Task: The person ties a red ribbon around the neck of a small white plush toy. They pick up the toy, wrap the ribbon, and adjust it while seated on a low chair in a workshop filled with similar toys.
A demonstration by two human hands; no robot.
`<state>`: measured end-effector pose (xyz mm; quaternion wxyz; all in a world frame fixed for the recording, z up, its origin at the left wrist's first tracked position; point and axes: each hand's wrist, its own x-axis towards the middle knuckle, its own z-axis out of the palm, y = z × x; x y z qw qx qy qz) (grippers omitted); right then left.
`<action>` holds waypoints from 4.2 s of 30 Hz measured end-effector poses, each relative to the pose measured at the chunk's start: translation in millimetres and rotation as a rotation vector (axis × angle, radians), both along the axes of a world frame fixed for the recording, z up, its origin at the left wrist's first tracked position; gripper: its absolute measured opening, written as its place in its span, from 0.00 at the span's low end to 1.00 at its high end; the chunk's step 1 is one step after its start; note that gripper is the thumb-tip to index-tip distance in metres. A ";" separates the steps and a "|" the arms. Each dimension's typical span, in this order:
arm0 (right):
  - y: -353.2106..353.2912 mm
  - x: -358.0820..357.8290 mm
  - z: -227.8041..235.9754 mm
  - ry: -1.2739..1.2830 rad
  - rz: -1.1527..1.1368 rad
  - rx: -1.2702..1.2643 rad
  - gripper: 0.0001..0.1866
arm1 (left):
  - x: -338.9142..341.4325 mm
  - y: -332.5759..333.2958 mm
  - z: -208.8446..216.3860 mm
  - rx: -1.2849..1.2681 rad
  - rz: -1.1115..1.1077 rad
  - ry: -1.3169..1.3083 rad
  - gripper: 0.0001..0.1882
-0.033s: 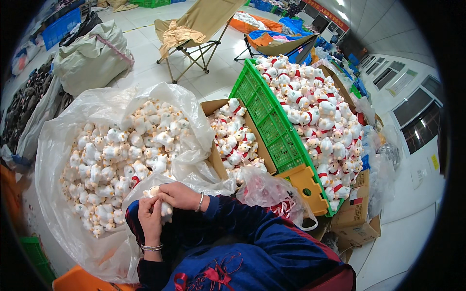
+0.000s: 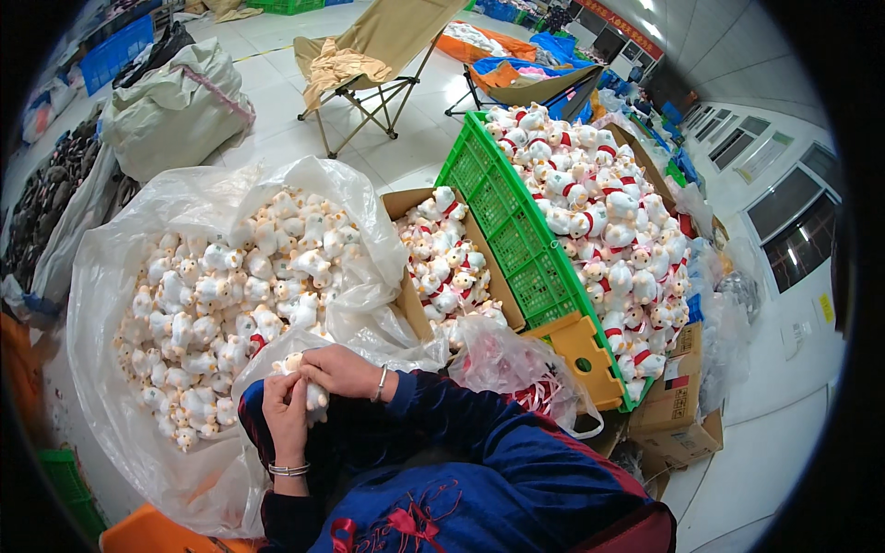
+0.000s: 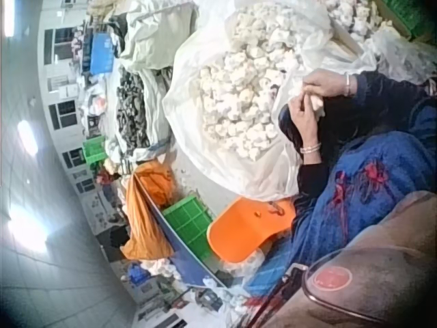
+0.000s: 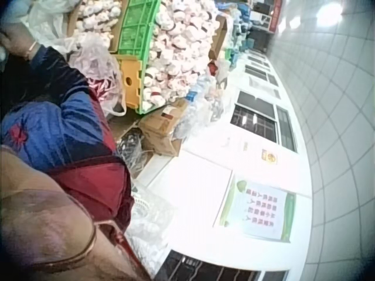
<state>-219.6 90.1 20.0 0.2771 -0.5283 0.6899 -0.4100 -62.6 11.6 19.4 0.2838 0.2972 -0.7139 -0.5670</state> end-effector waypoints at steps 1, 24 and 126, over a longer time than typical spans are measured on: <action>-1.1 -0.1 0.0 0.028 -0.004 0.008 0.13 | 0.0 0.2 0.9 -0.017 0.003 -0.018 0.05; 5.4 -4.3 8.6 0.006 0.012 -0.007 0.13 | 0.8 1.4 -4.4 0.093 -0.025 0.000 0.06; -6.8 11.5 7.1 -0.086 -0.006 -0.033 0.05 | 9.0 -31.4 4.1 0.200 -0.214 -0.179 0.11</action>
